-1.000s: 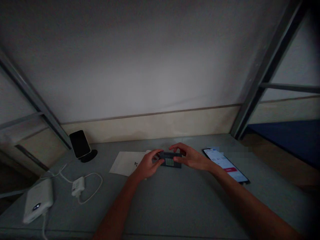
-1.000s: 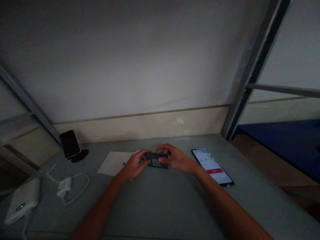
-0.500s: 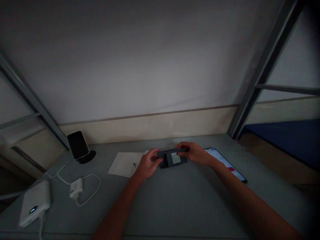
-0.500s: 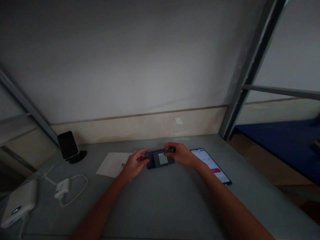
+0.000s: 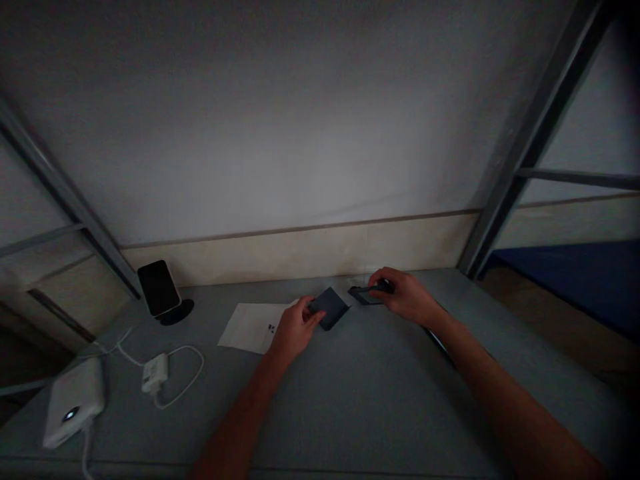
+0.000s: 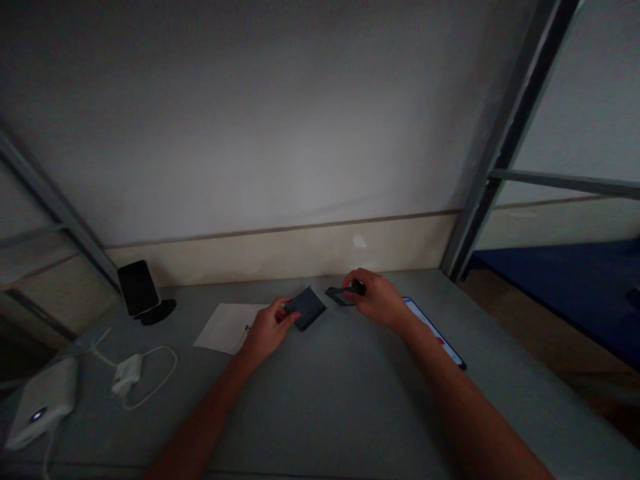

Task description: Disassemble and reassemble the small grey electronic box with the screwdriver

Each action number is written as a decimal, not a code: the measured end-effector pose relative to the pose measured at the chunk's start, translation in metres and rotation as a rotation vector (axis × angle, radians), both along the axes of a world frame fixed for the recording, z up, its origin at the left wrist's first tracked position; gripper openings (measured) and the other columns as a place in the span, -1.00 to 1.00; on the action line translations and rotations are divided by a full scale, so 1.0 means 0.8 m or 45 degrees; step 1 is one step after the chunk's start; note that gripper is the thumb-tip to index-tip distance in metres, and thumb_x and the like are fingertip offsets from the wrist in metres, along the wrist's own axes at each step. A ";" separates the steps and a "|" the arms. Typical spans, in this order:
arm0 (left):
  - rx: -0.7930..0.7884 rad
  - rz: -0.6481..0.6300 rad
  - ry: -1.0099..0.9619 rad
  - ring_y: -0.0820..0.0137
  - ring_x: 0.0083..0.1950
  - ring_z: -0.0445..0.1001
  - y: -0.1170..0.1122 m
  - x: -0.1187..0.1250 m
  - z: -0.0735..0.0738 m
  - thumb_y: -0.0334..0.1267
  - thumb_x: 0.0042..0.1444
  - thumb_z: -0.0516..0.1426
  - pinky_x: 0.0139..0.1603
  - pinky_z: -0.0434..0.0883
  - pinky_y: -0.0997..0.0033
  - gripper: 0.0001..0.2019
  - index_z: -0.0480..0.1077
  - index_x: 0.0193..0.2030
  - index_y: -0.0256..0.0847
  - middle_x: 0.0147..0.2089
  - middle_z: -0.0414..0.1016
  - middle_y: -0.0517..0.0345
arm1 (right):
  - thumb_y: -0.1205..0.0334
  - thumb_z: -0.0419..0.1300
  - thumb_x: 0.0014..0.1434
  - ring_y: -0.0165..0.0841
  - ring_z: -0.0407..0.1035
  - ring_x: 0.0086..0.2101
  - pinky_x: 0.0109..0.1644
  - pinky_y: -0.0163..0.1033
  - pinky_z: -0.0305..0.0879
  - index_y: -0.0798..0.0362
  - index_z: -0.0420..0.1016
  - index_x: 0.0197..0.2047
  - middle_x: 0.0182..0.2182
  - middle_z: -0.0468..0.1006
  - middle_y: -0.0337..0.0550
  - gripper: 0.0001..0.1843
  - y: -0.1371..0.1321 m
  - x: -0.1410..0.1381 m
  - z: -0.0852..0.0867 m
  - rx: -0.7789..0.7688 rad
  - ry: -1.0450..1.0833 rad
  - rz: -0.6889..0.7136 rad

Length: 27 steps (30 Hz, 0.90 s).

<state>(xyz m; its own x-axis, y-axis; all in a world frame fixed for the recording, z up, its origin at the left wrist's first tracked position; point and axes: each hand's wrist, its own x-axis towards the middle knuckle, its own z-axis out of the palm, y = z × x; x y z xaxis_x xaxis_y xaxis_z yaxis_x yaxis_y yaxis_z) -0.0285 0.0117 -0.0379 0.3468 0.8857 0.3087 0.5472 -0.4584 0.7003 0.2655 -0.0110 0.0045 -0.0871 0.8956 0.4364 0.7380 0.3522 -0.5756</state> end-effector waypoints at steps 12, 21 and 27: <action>0.242 -0.021 0.240 0.23 -0.04 0.47 -0.017 0.015 0.004 -0.17 0.31 0.09 0.04 0.37 0.26 -0.78 0.50 -0.06 -0.18 -0.10 0.52 -0.02 | 0.49 0.05 0.20 -0.16 0.56 -0.19 -0.27 -0.24 0.20 0.00 0.38 0.05 -0.04 0.56 0.04 -0.62 -0.060 -0.076 0.007 -0.315 -0.758 0.036; 0.163 -0.013 0.362 0.31 -0.27 0.46 -0.020 0.026 -0.009 -0.21 0.24 0.16 -0.18 0.38 0.34 -0.86 0.50 -0.25 -0.21 -0.29 0.51 0.06 | 0.36 0.16 0.21 0.07 0.54 -0.09 -0.20 -0.11 0.30 0.19 0.36 0.15 -0.09 0.61 0.27 -0.57 -0.079 -0.090 0.015 -0.512 -0.780 -0.062; 0.074 -0.032 0.160 0.31 -0.26 0.51 -0.021 0.033 -0.009 -0.23 0.32 0.06 -0.16 0.40 0.33 -0.74 0.45 0.06 -0.18 -0.22 0.59 0.05 | 0.23 0.22 0.23 -0.05 0.56 -0.18 -0.23 -0.19 0.28 0.05 0.45 -0.04 -0.19 0.64 0.08 -0.77 -0.083 -0.114 0.003 -0.470 -0.590 0.063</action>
<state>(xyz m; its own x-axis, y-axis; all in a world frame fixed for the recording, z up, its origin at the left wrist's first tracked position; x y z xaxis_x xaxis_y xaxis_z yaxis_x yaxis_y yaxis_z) -0.0023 -0.0048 -0.0455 0.4076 0.8582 0.3121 0.6170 -0.5108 0.5987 0.1740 -0.0777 0.0067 -0.2394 0.9709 0.0032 0.9296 0.2302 -0.2880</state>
